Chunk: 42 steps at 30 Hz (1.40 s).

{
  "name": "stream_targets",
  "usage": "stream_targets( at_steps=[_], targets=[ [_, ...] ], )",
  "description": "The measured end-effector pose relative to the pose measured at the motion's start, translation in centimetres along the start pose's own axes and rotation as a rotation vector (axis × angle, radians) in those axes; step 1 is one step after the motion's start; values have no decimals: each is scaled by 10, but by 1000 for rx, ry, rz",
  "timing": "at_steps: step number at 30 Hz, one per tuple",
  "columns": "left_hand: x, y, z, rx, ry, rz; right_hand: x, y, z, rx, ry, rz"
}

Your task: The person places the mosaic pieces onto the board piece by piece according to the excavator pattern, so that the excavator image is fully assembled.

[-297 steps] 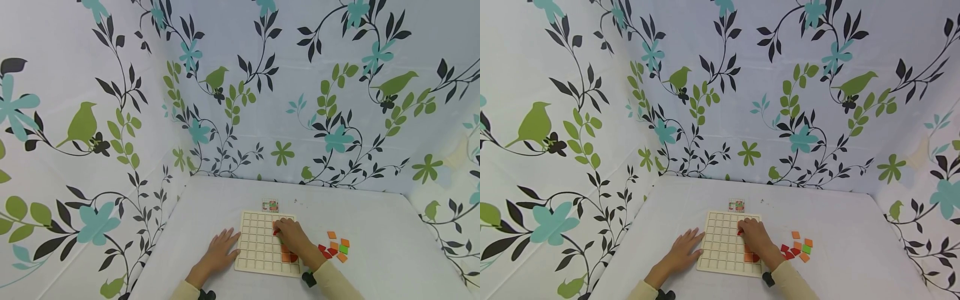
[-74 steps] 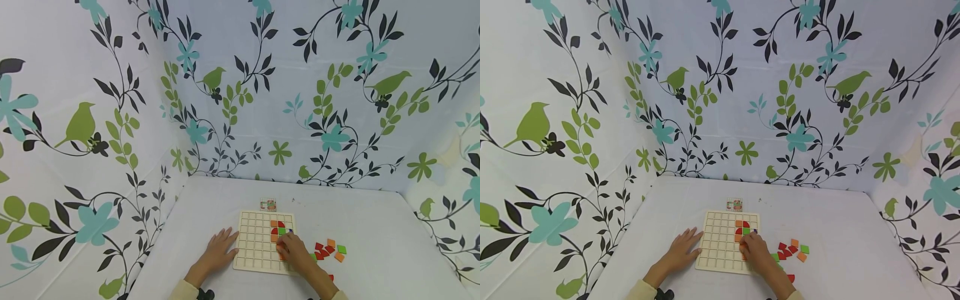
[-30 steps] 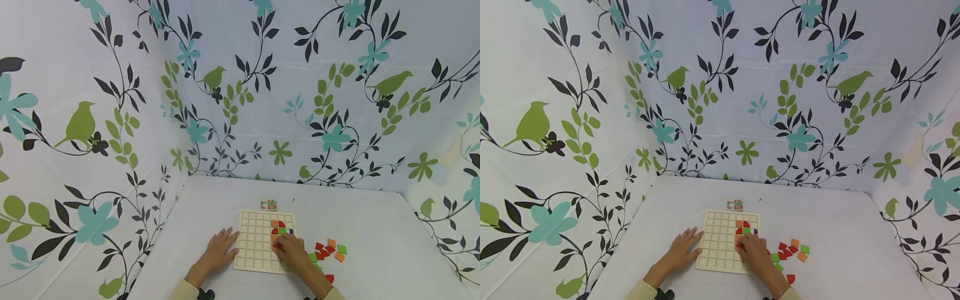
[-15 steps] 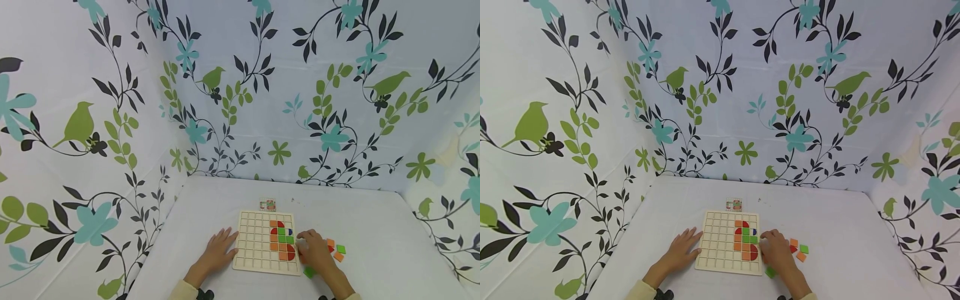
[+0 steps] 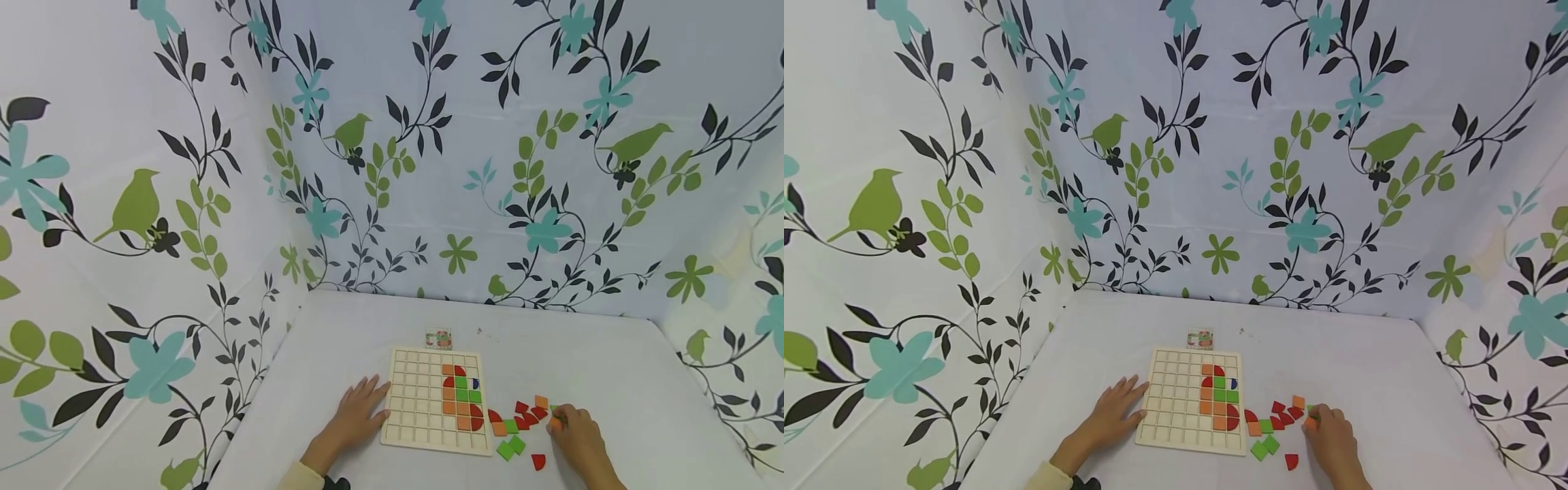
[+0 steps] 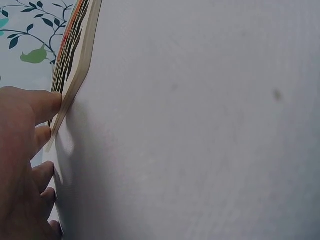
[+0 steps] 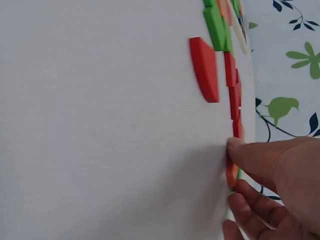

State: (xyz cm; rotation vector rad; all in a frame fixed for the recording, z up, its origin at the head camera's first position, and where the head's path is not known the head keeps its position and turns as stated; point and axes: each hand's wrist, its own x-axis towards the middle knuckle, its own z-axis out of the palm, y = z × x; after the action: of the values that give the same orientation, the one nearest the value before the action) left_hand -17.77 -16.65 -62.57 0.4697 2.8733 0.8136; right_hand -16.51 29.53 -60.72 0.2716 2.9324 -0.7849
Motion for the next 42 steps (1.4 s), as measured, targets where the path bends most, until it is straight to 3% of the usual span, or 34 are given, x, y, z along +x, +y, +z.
stream_targets(
  at_steps=[4,8,21,29,37,42],
  targets=[
    [0,3,-2,-5,9,-4,-1,6,4,32,44,-62],
    [0,4,-1,1,12,-7,-2,6,6,58,26,-120],
    [4,-2,0,23,16,10,-10,4,10,107,-16,-95],
    [3,-2,3,14,5,-11,-19,10,18,132,-38,-29],
    [1,-1,2,17,13,-8,-23,6,27,161,3,-65],
    [0,-1,3,14,13,-3,-24,-3,29,171,-21,-75]
  ],
)
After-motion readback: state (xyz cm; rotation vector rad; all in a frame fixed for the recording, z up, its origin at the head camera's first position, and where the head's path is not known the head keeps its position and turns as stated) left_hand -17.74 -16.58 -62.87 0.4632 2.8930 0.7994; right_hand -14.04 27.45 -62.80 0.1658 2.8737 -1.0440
